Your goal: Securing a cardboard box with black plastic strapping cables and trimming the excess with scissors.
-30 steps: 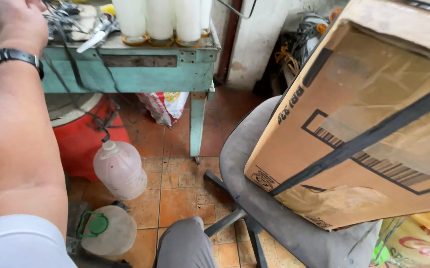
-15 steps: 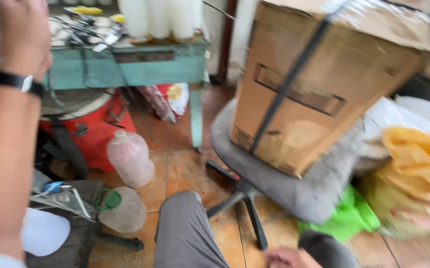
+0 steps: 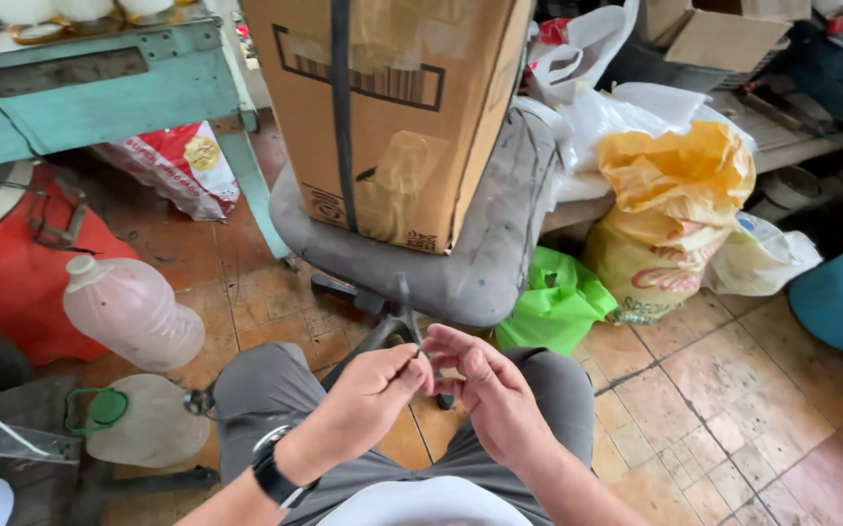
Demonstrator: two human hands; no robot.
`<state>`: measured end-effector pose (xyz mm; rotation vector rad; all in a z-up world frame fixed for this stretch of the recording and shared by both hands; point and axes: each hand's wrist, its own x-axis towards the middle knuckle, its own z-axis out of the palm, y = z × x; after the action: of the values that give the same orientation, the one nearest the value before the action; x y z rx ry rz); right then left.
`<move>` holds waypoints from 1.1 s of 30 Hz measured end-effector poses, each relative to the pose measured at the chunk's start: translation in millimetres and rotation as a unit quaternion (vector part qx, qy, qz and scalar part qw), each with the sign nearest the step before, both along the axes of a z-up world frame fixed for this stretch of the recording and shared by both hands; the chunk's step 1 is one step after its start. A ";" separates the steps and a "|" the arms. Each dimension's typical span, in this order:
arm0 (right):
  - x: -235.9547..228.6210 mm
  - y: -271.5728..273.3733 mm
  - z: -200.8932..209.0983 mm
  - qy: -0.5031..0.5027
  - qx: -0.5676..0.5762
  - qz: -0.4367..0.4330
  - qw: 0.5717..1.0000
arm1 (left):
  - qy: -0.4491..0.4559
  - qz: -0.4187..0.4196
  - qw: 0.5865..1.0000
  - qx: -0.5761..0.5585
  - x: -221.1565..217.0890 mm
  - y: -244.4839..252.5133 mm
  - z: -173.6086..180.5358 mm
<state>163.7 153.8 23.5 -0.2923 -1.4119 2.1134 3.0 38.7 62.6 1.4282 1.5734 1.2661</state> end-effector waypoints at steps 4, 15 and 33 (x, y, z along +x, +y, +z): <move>8.7 2.3 -9.6 -0.036 -0.036 -0.027 0.998 | -0.029 -0.036 0.998 -0.041 20.7 18.4 -19.4; 42.7 50.6 -25.9 0.088 -0.112 -0.197 0.970 | 0.123 -0.026 0.992 -0.011 26.1 31.3 -39.5; -41.6 211.9 -38.1 -0.170 0.394 -0.300 0.852 | 0.170 0.183 0.959 0.136 26.5 179.2 7.3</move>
<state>122.2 365.8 -14.6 -0.6796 -1.9371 0.8996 29.5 217.9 69.9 1.6435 2.0276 1.5608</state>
